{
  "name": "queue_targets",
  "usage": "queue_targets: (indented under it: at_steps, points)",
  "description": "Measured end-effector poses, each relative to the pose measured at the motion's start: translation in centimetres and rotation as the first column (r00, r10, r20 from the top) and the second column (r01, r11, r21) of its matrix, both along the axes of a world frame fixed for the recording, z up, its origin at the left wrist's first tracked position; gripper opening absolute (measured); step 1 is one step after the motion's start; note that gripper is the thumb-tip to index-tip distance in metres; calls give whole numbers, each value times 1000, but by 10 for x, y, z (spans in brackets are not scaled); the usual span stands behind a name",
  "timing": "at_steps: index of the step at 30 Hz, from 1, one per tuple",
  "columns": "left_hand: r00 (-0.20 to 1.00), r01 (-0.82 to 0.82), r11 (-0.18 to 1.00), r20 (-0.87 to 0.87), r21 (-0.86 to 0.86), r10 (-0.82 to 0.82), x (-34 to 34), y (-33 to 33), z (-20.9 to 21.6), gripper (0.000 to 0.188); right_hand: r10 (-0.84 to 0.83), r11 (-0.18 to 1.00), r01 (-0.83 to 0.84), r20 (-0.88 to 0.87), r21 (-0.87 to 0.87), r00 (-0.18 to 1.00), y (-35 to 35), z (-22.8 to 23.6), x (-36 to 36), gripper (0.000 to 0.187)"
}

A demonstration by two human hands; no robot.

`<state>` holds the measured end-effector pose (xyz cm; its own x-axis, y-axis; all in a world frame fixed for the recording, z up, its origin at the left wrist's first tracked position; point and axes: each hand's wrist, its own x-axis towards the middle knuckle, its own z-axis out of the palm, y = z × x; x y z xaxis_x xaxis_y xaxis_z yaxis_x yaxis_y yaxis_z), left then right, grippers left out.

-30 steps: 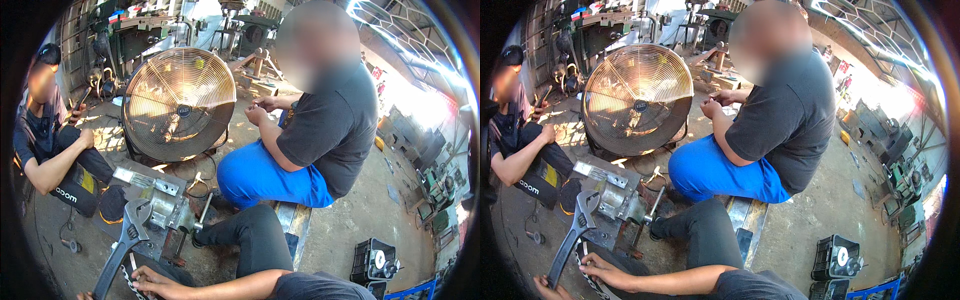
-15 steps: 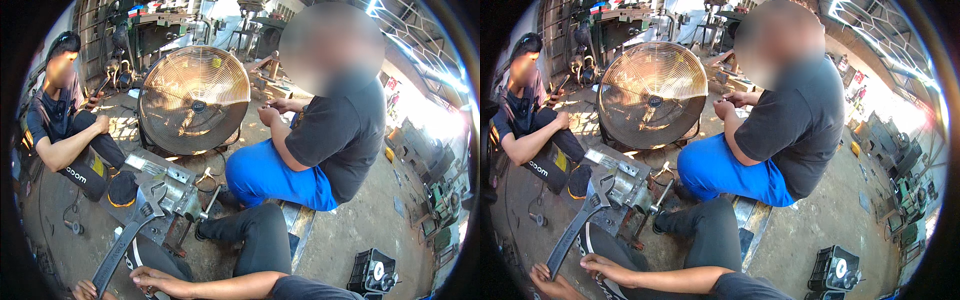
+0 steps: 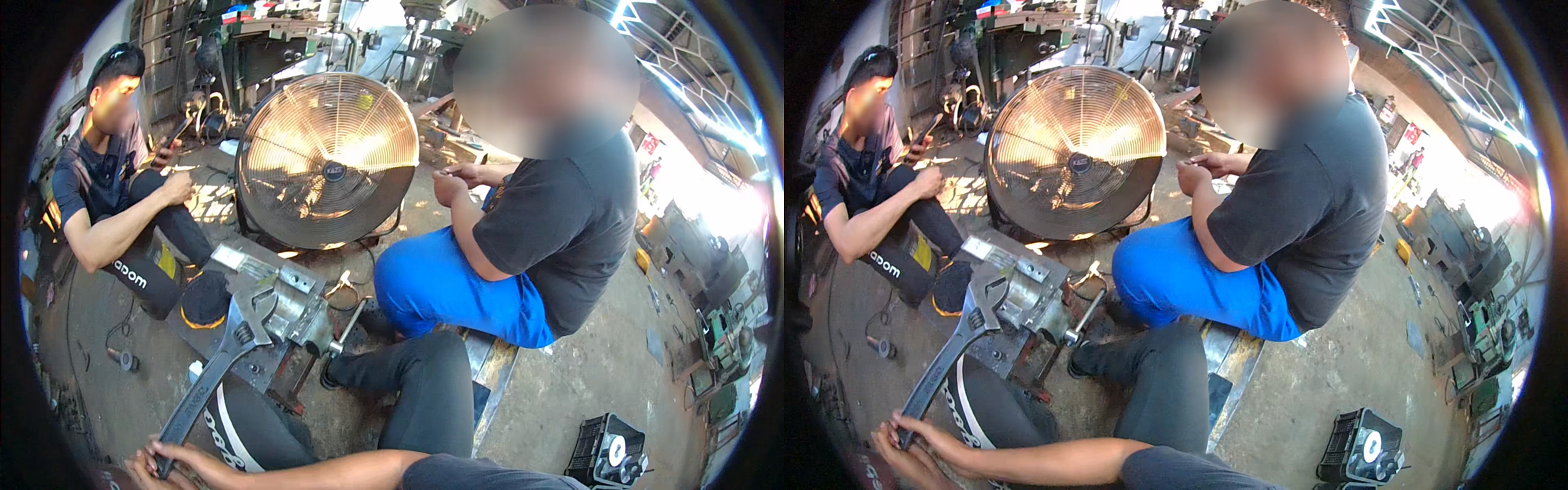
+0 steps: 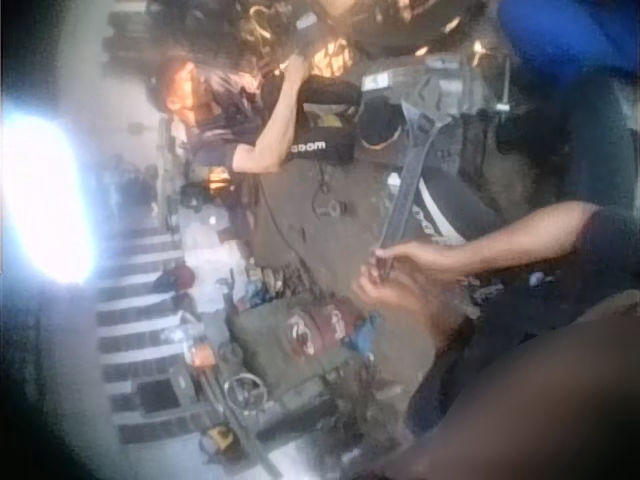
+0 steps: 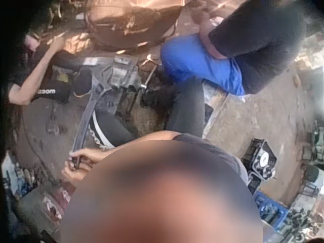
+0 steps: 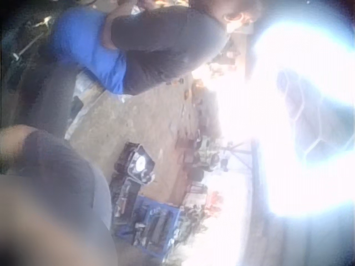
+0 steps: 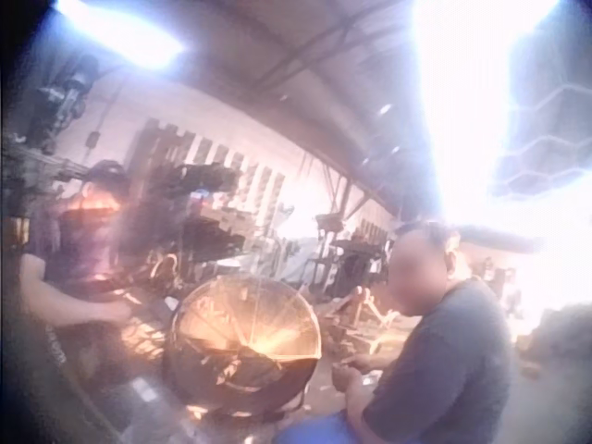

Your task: The person uses a large adjustable wrench to tighten a bolt on a metal part clamped in a vise. The person repeatedly adjusts the wrench and applies force to the bolt while two other people sit nearby.

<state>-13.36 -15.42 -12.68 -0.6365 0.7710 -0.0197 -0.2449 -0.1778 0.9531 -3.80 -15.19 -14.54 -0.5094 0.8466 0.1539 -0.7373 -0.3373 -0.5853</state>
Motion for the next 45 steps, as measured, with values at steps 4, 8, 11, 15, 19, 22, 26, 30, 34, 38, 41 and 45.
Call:
queue_targets:
  at_steps: [4, 8, 11, 15, 19, 22, 26, 30, 34, 38, 41, 45]
  points:
    - [724, 30, 998, -690, 50, 13, -4, -1, 6, 18, -22, 959, -17, -133, -283, 991, 5, 7, -18, 28]
    - [976, 197, 962, -125, 191, -176, -5, -3, 12, 23, 0, 977, -58, -273, -203, 962, -3, 24, -9, 19]
    - [987, 117, 965, -133, 233, -87, 16, -28, 21, 22, 57, 946, -129, -240, -296, 969, -19, 35, 7, 22]
    - [896, 440, 789, -270, 428, -353, 42, -90, 40, 23, 115, 880, -234, -292, -414, 950, -70, 34, 39, 24]
    - [205, 966, 257, -708, 35, -676, -10, -88, 94, 31, 62, 865, -100, -93, -491, 994, -106, 42, 65, 24]
    - [304, 933, 327, -820, 153, -484, -6, -32, 118, 25, 47, 826, -209, -305, -524, 951, -107, 55, 68, 22]
    - [-166, 861, 388, -903, -328, -396, 114, 63, 130, 27, -79, 778, -128, -298, -615, 951, -106, 63, 58, 29]
    - [-244, 967, 68, -969, -245, -24, 242, 126, 123, 27, -52, 749, -106, -217, -654, 975, -133, 63, 86, 35]
    - [-489, 864, 26, -850, -503, -194, 279, 143, 97, 39, 162, 715, -265, -216, -647, 963, -168, 68, 182, 41]
    - [-410, 829, 318, -887, -460, -214, 273, 136, 76, 53, 344, 719, -190, 105, -668, 933, -187, 68, 281, 42]
    - [-366, 858, 323, -916, -400, -163, 267, 130, 76, 57, 289, 748, 31, 367, -663, 884, -199, 63, 300, 29]
    - [-464, 839, 270, -880, -472, -99, 255, 131, 90, 76, -19, 865, 280, 531, -417, 847, -215, 68, 281, 31]
